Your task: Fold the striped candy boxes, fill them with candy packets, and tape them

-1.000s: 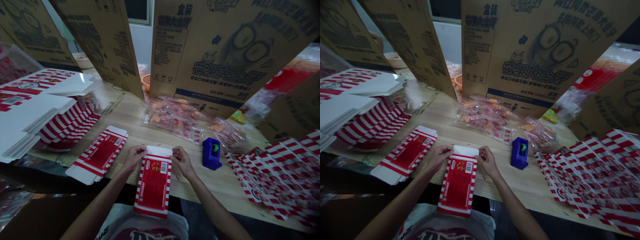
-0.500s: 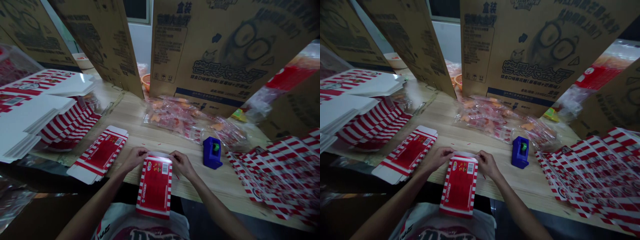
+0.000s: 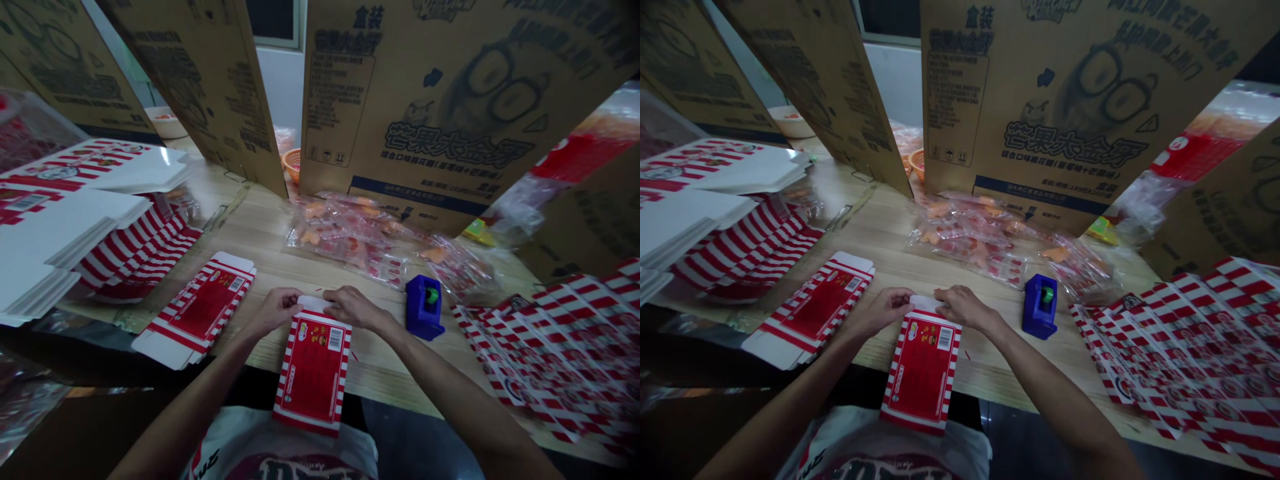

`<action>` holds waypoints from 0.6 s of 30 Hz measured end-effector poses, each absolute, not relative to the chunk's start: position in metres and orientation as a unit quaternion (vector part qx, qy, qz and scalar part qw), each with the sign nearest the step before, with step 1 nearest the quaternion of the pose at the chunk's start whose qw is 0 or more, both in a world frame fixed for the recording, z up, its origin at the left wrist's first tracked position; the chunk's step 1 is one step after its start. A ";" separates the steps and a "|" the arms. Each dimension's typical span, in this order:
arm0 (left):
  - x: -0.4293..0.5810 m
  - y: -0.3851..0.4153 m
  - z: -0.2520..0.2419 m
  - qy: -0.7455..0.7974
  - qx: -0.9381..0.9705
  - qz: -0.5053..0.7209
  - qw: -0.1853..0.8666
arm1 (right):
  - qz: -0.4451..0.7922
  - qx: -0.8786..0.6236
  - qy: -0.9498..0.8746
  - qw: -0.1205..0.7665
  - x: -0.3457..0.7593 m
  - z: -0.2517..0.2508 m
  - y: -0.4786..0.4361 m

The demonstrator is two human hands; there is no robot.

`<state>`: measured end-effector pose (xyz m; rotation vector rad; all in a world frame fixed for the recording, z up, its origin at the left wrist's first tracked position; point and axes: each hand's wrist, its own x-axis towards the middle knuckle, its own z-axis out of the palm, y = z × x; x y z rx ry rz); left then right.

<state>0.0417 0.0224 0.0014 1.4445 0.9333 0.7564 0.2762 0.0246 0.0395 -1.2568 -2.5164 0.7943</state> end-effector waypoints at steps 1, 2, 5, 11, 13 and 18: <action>0.039 0.023 0.001 0.403 0.622 0.326 0.587 | 0.277 -0.424 -0.853 0.126 0.276 0.038 0.022; 0.037 0.023 0.000 0.404 0.625 0.327 0.583 | 0.293 -0.421 -0.845 0.150 0.278 0.036 0.018; 0.031 0.023 -0.003 0.407 0.635 0.328 0.569 | 0.349 -0.418 -0.809 0.220 0.286 0.025 0.004; 0.030 0.017 -0.004 0.422 0.668 0.324 0.521 | 0.340 -0.433 -0.788 0.276 0.289 0.001 -0.031; 0.032 0.013 -0.001 0.424 0.680 0.312 0.510 | 0.376 -0.447 -0.754 0.301 0.285 -0.005 -0.038; 0.037 0.003 0.007 0.439 0.693 0.295 0.490 | 0.537 -0.498 -0.603 0.316 0.281 -0.013 -0.036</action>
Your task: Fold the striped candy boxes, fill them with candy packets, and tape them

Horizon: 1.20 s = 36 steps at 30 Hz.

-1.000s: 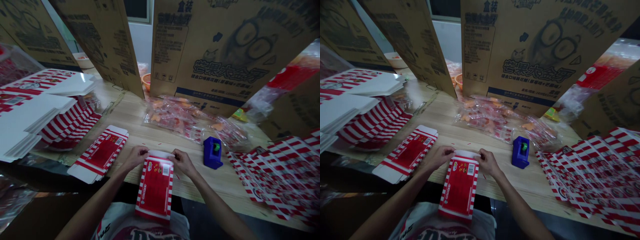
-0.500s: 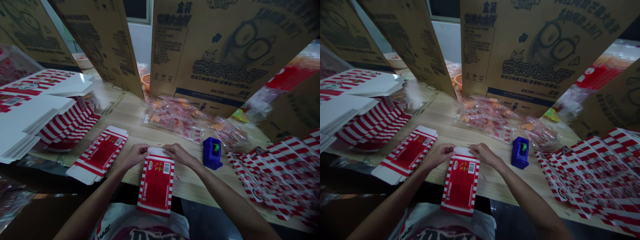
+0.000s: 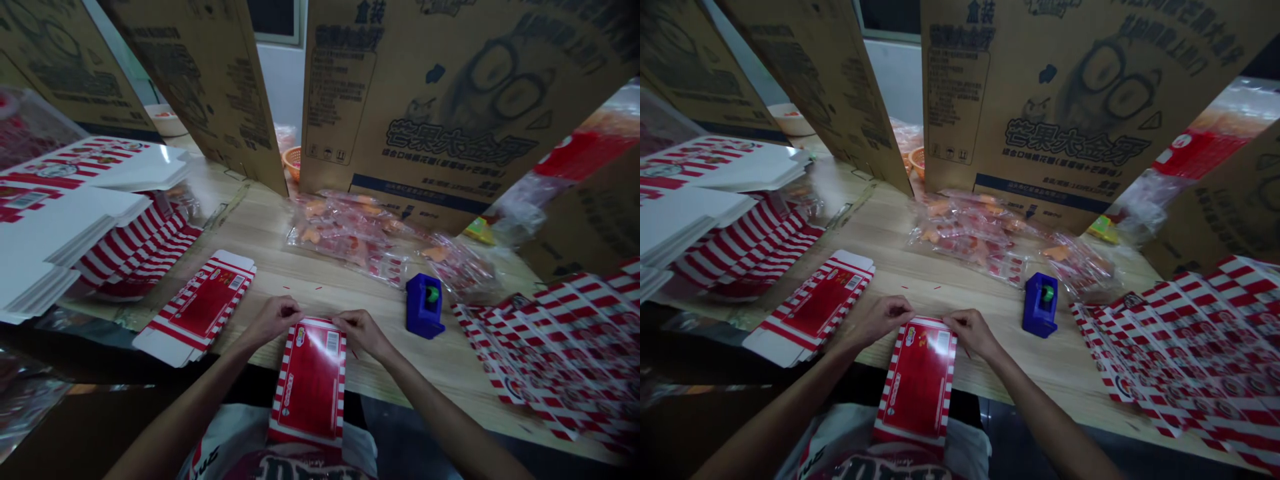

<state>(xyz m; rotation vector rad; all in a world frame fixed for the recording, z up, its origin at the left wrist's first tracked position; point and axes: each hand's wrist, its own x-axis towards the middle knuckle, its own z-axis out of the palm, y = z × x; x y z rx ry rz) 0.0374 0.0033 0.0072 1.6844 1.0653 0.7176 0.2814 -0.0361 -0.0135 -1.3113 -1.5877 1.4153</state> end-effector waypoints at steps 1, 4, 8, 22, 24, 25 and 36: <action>0.038 0.002 0.008 0.442 0.693 0.294 0.488 | 0.559 -0.503 -0.576 0.321 0.281 -0.014 -0.034; 0.039 0.000 0.009 0.457 0.696 0.292 0.471 | 0.586 -0.513 -0.525 0.343 0.281 -0.011 -0.031; 0.036 0.002 0.020 0.460 0.710 0.279 0.454 | 0.560 -0.529 -0.537 0.344 0.279 0.001 -0.028; 0.039 0.011 0.033 0.426 0.738 0.255 0.458 | 0.510 -0.516 -0.597 0.342 0.281 0.018 -0.031; 0.039 0.010 0.035 0.420 0.742 0.251 0.458 | 0.498 -0.517 -0.608 0.340 0.282 0.020 -0.034; 0.039 0.009 0.038 0.418 0.747 0.250 0.453 | 0.487 -0.517 -0.617 0.339 0.283 0.021 -0.036; 0.030 -0.016 0.034 0.351 0.848 0.275 0.286 | 0.538 -0.507 -0.528 0.419 0.279 0.016 -0.063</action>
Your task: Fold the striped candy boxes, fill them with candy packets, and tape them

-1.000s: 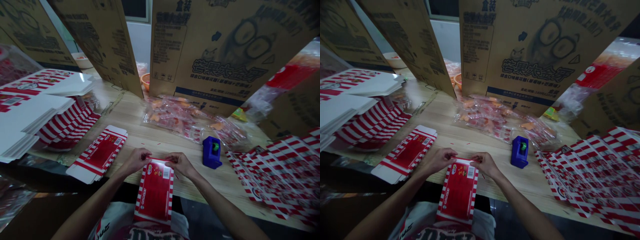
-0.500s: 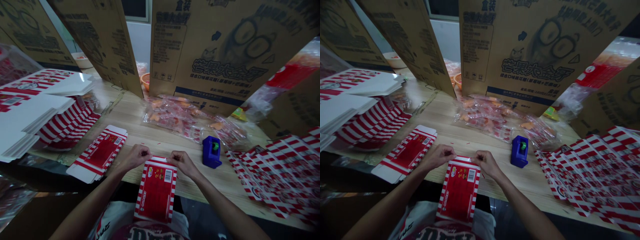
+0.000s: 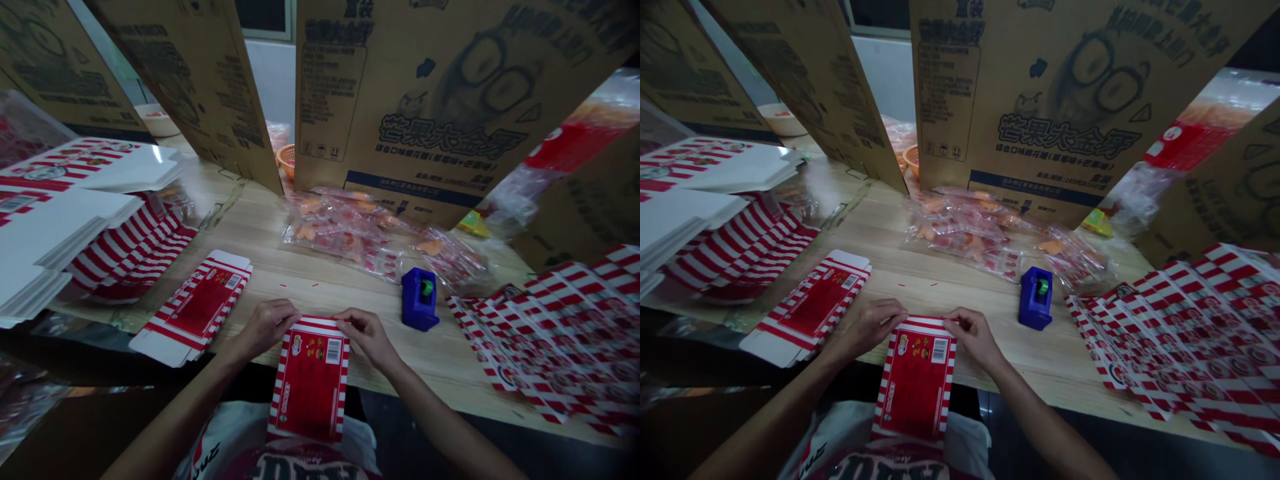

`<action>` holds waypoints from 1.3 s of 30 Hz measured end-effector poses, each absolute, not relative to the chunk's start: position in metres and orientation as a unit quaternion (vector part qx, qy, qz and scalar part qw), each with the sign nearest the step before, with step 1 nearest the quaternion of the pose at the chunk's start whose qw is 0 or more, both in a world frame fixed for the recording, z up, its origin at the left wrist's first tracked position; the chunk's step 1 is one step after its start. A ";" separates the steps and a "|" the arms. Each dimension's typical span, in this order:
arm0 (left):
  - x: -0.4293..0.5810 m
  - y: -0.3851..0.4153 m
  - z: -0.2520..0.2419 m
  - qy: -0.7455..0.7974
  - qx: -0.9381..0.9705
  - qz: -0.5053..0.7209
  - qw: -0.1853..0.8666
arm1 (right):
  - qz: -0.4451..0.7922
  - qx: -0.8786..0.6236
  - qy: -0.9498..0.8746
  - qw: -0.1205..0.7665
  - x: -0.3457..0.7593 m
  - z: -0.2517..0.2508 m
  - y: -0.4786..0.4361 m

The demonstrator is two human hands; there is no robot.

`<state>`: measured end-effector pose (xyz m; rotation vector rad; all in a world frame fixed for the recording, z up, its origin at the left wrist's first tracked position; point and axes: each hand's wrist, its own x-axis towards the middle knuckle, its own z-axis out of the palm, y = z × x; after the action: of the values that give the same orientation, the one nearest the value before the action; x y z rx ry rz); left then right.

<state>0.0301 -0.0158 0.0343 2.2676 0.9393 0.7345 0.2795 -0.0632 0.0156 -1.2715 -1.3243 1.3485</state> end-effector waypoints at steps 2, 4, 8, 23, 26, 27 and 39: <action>0.031 -0.015 0.034 0.343 0.852 0.276 0.284 | 0.607 -0.505 -0.456 0.410 0.281 0.017 -0.055; 0.032 -0.014 0.035 0.337 0.850 0.281 0.291 | 0.632 -0.507 -0.431 0.398 0.283 0.020 -0.047; 0.031 -0.015 0.036 0.352 0.824 0.307 0.320 | 0.571 -0.515 -0.503 0.394 0.280 0.024 -0.047; 0.045 -0.040 -0.005 0.467 0.488 0.432 0.598 | 0.353 -0.548 -0.634 0.416 0.272 -0.015 -0.066; 0.044 -0.040 -0.003 0.474 0.385 0.429 0.665 | 0.335 -0.584 -0.603 0.427 0.288 -0.021 -0.033; 0.043 -0.040 -0.003 0.478 0.365 0.429 0.674 | 0.313 -0.600 -0.592 0.438 0.296 -0.021 -0.022; 0.053 -0.044 -0.007 0.479 0.353 0.397 0.699 | 0.017 -0.767 -0.376 0.520 0.423 -0.016 -0.076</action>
<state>0.0534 -0.0435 -0.0069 0.7862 1.0680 0.8851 0.4230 -0.0761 -0.0164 -1.8380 -0.9019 0.0408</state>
